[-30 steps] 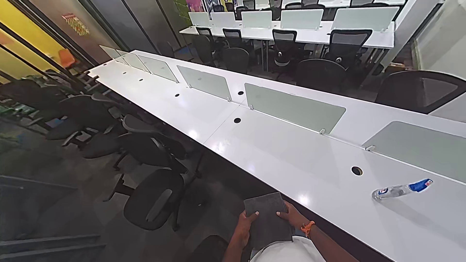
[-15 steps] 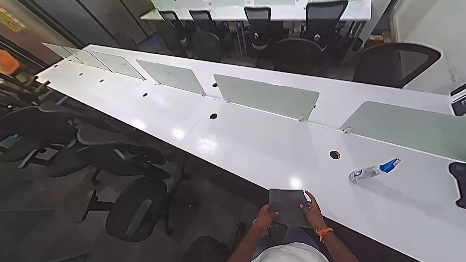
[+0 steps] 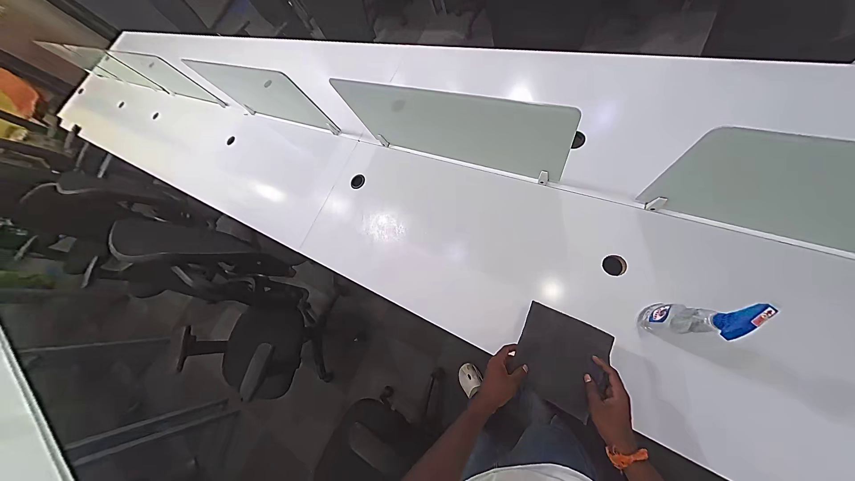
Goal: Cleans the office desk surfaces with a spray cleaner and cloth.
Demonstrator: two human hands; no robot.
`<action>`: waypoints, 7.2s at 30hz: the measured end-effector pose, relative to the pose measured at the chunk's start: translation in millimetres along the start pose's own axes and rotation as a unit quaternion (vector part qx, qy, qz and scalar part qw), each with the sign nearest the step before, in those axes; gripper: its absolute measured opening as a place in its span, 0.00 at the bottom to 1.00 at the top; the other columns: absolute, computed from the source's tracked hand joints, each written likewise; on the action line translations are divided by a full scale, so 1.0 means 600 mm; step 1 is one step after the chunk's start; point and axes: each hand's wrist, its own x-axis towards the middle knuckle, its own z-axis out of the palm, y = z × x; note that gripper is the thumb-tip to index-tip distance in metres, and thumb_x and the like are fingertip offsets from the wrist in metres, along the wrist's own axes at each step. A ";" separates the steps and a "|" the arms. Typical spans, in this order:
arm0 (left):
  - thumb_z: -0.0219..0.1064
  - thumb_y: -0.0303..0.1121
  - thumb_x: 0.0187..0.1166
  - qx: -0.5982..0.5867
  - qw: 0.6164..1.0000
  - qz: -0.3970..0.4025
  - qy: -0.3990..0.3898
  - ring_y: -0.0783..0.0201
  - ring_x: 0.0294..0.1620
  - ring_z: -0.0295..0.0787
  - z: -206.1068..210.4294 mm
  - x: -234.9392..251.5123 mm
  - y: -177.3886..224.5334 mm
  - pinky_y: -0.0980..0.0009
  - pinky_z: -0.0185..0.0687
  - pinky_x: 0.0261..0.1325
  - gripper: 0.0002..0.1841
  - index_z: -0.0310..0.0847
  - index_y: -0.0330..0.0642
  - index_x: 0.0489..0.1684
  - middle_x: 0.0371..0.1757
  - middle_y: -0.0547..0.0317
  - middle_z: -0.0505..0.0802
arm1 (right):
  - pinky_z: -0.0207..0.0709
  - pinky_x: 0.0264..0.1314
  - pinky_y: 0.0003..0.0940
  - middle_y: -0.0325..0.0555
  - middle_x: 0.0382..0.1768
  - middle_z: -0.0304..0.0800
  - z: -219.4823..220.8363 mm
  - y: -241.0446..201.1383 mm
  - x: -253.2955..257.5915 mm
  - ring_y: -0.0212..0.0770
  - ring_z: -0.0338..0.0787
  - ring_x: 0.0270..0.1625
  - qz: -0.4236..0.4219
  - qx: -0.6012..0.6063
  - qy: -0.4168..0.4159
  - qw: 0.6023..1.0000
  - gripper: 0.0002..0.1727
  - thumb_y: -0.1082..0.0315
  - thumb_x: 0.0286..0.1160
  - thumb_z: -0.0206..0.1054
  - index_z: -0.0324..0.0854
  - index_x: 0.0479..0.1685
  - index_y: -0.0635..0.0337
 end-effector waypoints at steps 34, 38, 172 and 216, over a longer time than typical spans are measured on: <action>0.59 0.45 0.87 0.277 0.918 -0.074 0.274 0.52 0.45 0.93 -0.422 0.087 -0.136 0.48 0.87 0.55 0.18 0.89 0.42 0.53 0.40 0.51 0.95 | 0.35 0.89 0.79 0.61 0.94 0.50 0.510 -0.040 0.308 0.69 0.46 0.95 -0.123 -0.476 0.026 0.870 0.32 0.57 0.85 0.49 0.63 0.91 0.48; 0.63 0.43 0.85 0.281 0.887 -0.048 0.363 0.51 0.35 0.92 -0.447 0.049 -0.170 0.47 0.87 0.44 0.15 0.90 0.42 0.50 0.31 0.51 0.93 | 0.36 0.89 0.80 0.64 0.92 0.53 0.661 -0.095 0.250 0.71 0.46 0.94 -0.215 -0.439 -0.067 0.870 0.33 0.56 0.81 0.55 0.66 0.89 0.49; 0.50 0.40 0.85 0.179 0.795 0.406 0.413 0.43 0.84 0.73 -0.231 0.263 -0.191 0.49 0.63 0.88 0.26 0.80 0.34 0.73 0.77 0.34 0.82 | 0.35 0.88 0.80 0.53 0.95 0.47 0.655 -0.113 0.418 0.63 0.43 0.96 -0.255 -0.481 -0.065 0.836 0.32 0.52 0.89 0.44 0.56 0.94 0.42; 0.64 0.19 0.74 0.098 0.801 0.166 0.567 0.56 0.56 0.92 -0.354 0.112 -0.291 0.65 0.89 0.63 0.12 0.90 0.31 0.51 0.56 0.41 0.92 | 0.33 0.85 0.83 0.44 0.97 0.45 0.702 -0.094 0.185 0.66 0.41 0.96 -0.452 -0.476 -0.387 0.648 0.40 0.25 0.78 0.40 0.55 0.92 0.21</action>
